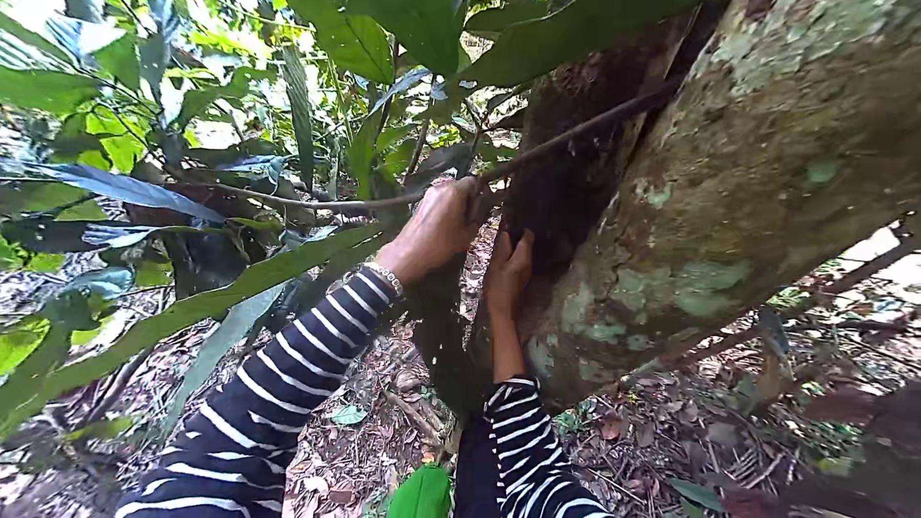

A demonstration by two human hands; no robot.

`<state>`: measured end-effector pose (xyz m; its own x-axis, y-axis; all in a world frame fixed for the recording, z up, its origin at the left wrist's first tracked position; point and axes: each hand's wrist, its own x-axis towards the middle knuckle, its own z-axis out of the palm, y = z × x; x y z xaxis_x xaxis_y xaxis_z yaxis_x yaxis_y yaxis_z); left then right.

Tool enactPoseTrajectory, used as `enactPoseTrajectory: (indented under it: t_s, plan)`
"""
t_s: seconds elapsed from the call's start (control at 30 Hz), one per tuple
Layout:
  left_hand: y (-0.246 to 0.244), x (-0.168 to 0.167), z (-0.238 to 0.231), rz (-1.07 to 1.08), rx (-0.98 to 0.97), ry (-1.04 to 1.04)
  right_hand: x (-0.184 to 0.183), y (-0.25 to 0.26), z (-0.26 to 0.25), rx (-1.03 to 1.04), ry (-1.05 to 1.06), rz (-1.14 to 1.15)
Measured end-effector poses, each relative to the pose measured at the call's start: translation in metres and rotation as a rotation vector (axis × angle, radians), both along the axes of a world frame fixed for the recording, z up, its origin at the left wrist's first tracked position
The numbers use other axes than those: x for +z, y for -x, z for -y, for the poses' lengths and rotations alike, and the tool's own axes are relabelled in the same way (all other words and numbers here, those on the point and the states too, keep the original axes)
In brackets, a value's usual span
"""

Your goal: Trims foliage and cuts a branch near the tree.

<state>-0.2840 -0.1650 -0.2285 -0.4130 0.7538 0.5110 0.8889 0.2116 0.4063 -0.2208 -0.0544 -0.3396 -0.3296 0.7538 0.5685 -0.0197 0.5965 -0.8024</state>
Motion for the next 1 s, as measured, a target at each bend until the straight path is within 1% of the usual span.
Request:
enactPoseTrajectory:
  t_s: [0.07,0.2,0.33,0.4,0.47,0.5,0.63,0.8,0.87,0.93,1.0]
  plan:
    - [0.0,0.008,0.003,-0.009,0.005,0.032,-0.002,0.005,-0.007,-0.012,-0.047,0.002]
    - [-0.001,0.034,0.01,-0.016,-0.021,0.142,-0.005,0.007,-0.016,0.051,-0.051,-0.008]
    - [-0.002,0.058,0.018,-0.031,-0.003,0.261,-0.009,0.001,-0.016,0.094,-0.06,0.007]
    - [-0.003,0.066,0.022,-0.037,0.006,0.303,-0.012,0.007,-0.018,0.105,-0.057,-0.037]
    - [-0.007,0.072,0.026,-0.044,0.008,0.334,-0.014,0.007,-0.018,0.174,-0.057,-0.043]
    - [-0.008,0.074,0.027,-0.046,0.01,0.346,-0.014,0.006,-0.018,0.216,-0.048,-0.033]
    - [-0.008,0.077,0.03,-0.063,0.005,0.355,-0.021,0.023,-0.03,0.281,-0.063,-0.109]
    - [-0.015,0.079,0.032,-0.061,0.019,0.364,-0.022,0.026,-0.03,0.354,-0.054,-0.165]
    - [-0.017,0.078,0.032,-0.066,0.021,0.363,-0.02,0.03,-0.028,0.338,-0.02,-0.208]
    - [-0.02,0.077,0.031,-0.064,0.026,0.369,-0.011,0.033,-0.028,0.28,0.017,-0.207]
    - [-0.022,0.075,0.032,-0.064,0.025,0.359,0.0,0.039,-0.027,0.22,-0.003,-0.224]
